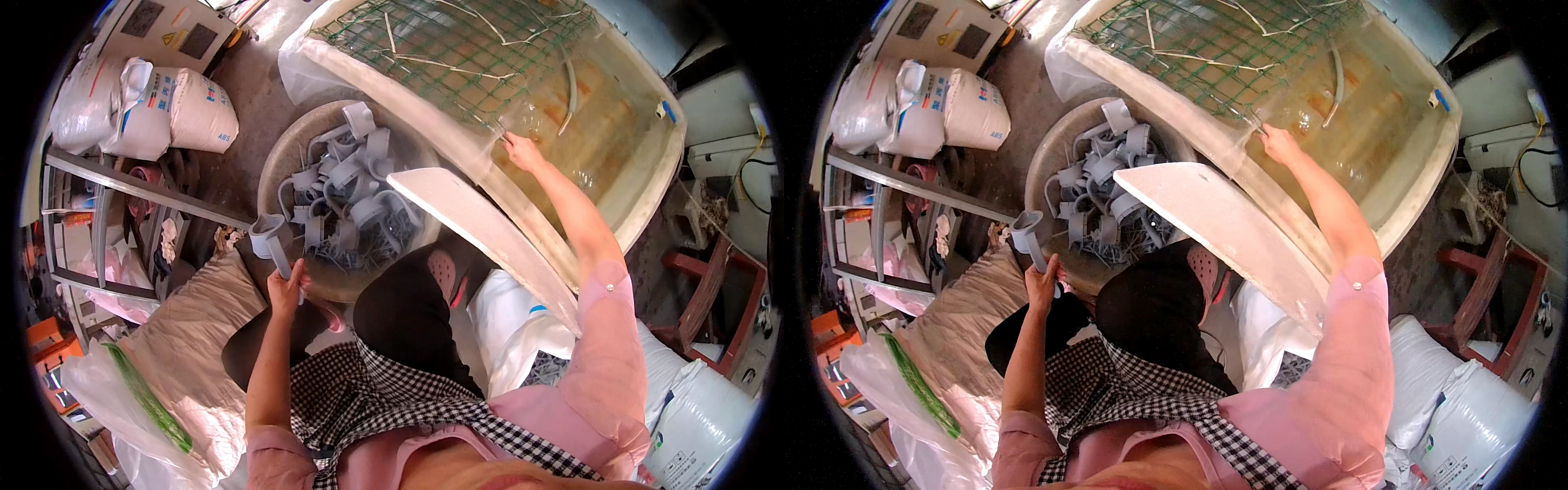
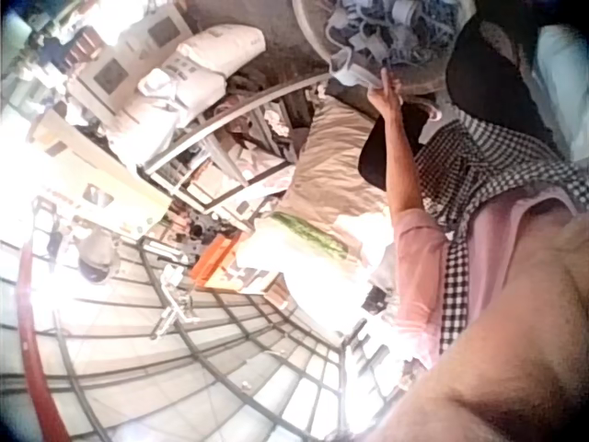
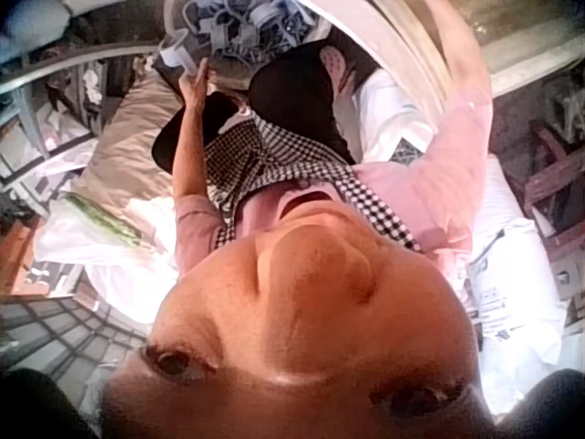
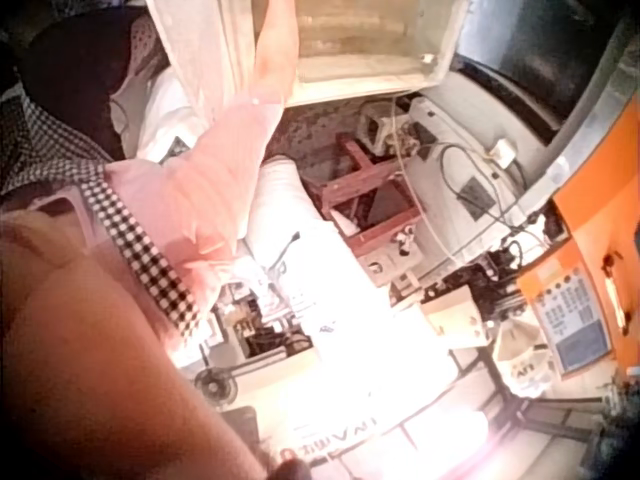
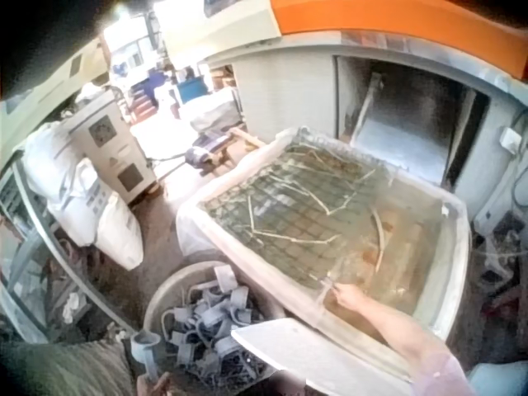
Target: The person picks up grey plastic parts from a large basin by hand, places some into a storage bag, and uses a metal rod to move a wire mesh grid inside a nearby water tank.
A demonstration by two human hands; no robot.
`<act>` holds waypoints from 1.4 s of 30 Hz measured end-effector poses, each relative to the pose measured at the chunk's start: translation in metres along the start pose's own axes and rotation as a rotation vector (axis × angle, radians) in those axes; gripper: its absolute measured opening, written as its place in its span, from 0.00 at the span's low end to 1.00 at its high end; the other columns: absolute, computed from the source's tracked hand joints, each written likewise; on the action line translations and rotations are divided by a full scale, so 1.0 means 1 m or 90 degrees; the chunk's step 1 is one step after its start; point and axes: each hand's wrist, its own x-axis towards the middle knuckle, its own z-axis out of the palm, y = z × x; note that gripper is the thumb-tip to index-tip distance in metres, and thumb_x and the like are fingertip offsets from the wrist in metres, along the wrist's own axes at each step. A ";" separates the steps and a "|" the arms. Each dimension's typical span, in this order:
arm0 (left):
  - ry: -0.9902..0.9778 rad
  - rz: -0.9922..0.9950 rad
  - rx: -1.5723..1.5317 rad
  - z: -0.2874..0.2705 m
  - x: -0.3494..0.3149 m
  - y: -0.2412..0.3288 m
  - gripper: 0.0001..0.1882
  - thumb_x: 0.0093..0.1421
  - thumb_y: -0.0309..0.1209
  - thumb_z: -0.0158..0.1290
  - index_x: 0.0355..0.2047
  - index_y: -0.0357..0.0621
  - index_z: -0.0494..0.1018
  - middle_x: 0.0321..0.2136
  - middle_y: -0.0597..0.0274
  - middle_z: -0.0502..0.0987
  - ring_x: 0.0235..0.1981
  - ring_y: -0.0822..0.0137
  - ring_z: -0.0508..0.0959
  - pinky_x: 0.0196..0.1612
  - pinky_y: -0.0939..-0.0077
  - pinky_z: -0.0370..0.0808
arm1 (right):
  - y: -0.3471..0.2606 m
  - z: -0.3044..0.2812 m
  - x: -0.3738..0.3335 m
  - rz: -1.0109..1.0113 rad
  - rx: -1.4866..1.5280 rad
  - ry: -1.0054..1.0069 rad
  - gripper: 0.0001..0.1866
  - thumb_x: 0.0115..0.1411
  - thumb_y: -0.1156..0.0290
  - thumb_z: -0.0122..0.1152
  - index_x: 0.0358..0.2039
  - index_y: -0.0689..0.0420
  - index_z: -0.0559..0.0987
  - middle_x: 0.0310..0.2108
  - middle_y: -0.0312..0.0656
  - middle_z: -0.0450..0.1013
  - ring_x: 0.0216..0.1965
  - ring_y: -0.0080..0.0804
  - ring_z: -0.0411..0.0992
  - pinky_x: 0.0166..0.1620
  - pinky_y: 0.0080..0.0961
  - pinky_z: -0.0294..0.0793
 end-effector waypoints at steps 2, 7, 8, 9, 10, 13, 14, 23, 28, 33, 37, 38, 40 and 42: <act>-0.022 0.006 -0.016 0.010 0.007 0.005 0.14 0.58 0.35 0.53 0.24 0.35 0.72 0.17 0.63 0.74 0.17 0.76 0.71 0.21 0.82 0.67 | 0.018 0.002 0.013 0.015 -0.027 -0.004 0.14 0.60 0.64 0.47 0.43 0.53 0.72 0.36 0.54 0.72 0.41 0.53 0.70 0.42 0.42 0.69; -0.005 0.003 -0.004 0.000 -0.001 0.003 0.12 0.57 0.33 0.56 0.25 0.35 0.73 0.17 0.64 0.74 0.16 0.77 0.72 0.21 0.85 0.67 | -0.017 -0.007 0.023 0.049 0.067 -0.079 0.17 0.60 0.60 0.48 0.43 0.57 0.73 0.35 0.53 0.73 0.41 0.46 0.70 0.43 0.36 0.68; -0.011 0.003 -0.013 0.002 0.001 0.004 0.12 0.57 0.33 0.55 0.25 0.35 0.73 0.17 0.64 0.74 0.16 0.77 0.72 0.21 0.85 0.67 | -0.011 -0.010 0.024 0.051 0.077 -0.083 0.17 0.60 0.60 0.49 0.42 0.58 0.74 0.35 0.52 0.74 0.41 0.45 0.70 0.43 0.35 0.68; -0.020 0.002 -0.022 0.005 0.003 0.005 0.12 0.57 0.33 0.55 0.25 0.35 0.73 0.17 0.64 0.74 0.17 0.77 0.72 0.21 0.85 0.67 | 0.003 -0.009 0.022 0.031 0.130 -0.071 0.17 0.60 0.59 0.49 0.41 0.58 0.74 0.32 0.49 0.74 0.37 0.41 0.70 0.40 0.33 0.68; -0.029 0.002 -0.030 0.008 0.006 0.005 0.12 0.57 0.33 0.55 0.26 0.35 0.73 0.17 0.64 0.74 0.17 0.77 0.72 0.21 0.85 0.67 | 0.015 -0.007 0.019 0.011 0.182 -0.058 0.17 0.60 0.58 0.50 0.40 0.58 0.75 0.30 0.46 0.74 0.34 0.36 0.70 0.37 0.31 0.68; -0.013 0.002 -0.026 0.002 0.002 -0.002 0.12 0.57 0.34 0.55 0.26 0.35 0.73 0.17 0.64 0.74 0.17 0.77 0.72 0.21 0.85 0.67 | 0.001 -0.009 0.009 0.123 0.322 -0.161 0.16 0.60 0.59 0.51 0.40 0.56 0.76 0.22 0.35 0.69 0.23 0.23 0.65 0.26 0.23 0.62; -0.008 -0.002 -0.029 -0.002 -0.001 -0.002 0.12 0.57 0.34 0.55 0.26 0.35 0.73 0.17 0.64 0.74 0.17 0.77 0.72 0.21 0.85 0.68 | -0.011 -0.013 0.004 0.191 0.361 -0.217 0.15 0.60 0.59 0.51 0.41 0.56 0.77 0.19 0.31 0.67 0.20 0.18 0.63 0.22 0.21 0.60; -0.023 0.013 -0.028 0.011 0.006 0.008 0.13 0.58 0.35 0.54 0.25 0.35 0.72 0.17 0.64 0.74 0.17 0.76 0.72 0.21 0.84 0.68 | 0.036 0.004 -0.003 -0.022 0.180 0.013 0.20 0.60 0.57 0.50 0.46 0.58 0.74 0.35 0.47 0.75 0.34 0.38 0.73 0.36 0.29 0.70; 0.009 -0.003 -0.018 -0.003 -0.003 0.005 0.12 0.57 0.34 0.56 0.26 0.35 0.73 0.17 0.64 0.74 0.16 0.77 0.71 0.21 0.84 0.68 | -0.008 0.000 -0.017 0.023 0.105 0.038 0.20 0.61 0.56 0.46 0.48 0.54 0.72 0.45 0.51 0.71 0.46 0.51 0.69 0.48 0.37 0.68; -0.011 0.011 -0.046 -0.004 -0.001 0.001 0.12 0.57 0.33 0.56 0.25 0.35 0.73 0.17 0.63 0.74 0.16 0.77 0.71 0.21 0.84 0.68 | -0.024 -0.017 -0.016 0.040 -0.005 0.032 0.18 0.61 0.55 0.44 0.45 0.51 0.73 0.42 0.51 0.72 0.45 0.53 0.68 0.47 0.42 0.68; -0.017 0.006 0.001 0.000 -0.002 0.005 0.13 0.60 0.34 0.52 0.24 0.36 0.72 0.16 0.64 0.73 0.17 0.77 0.71 0.21 0.83 0.66 | -0.041 -0.029 -0.014 0.096 -0.033 0.008 0.18 0.61 0.55 0.43 0.44 0.51 0.73 0.42 0.51 0.72 0.46 0.52 0.68 0.47 0.44 0.67; -0.014 0.011 -0.002 -0.001 -0.001 0.005 0.12 0.59 0.34 0.53 0.25 0.36 0.72 0.16 0.64 0.73 0.17 0.77 0.71 0.21 0.83 0.67 | -0.046 -0.032 -0.014 0.102 -0.032 0.005 0.18 0.61 0.55 0.43 0.44 0.50 0.74 0.42 0.51 0.72 0.46 0.52 0.68 0.47 0.44 0.67; -0.010 0.020 -0.008 -0.001 0.000 0.004 0.12 0.57 0.33 0.56 0.26 0.34 0.73 0.16 0.63 0.74 0.16 0.76 0.72 0.21 0.84 0.68 | -0.054 -0.038 -0.016 0.120 -0.043 -0.017 0.18 0.61 0.55 0.43 0.44 0.50 0.73 0.43 0.50 0.71 0.46 0.51 0.68 0.47 0.44 0.67; 0.000 0.010 -0.035 -0.004 0.000 0.006 0.12 0.57 0.33 0.56 0.25 0.34 0.73 0.16 0.63 0.74 0.16 0.76 0.71 0.20 0.84 0.67 | -0.057 -0.043 -0.018 0.131 -0.055 -0.029 0.18 0.61 0.55 0.43 0.45 0.50 0.73 0.43 0.50 0.71 0.46 0.51 0.68 0.47 0.44 0.67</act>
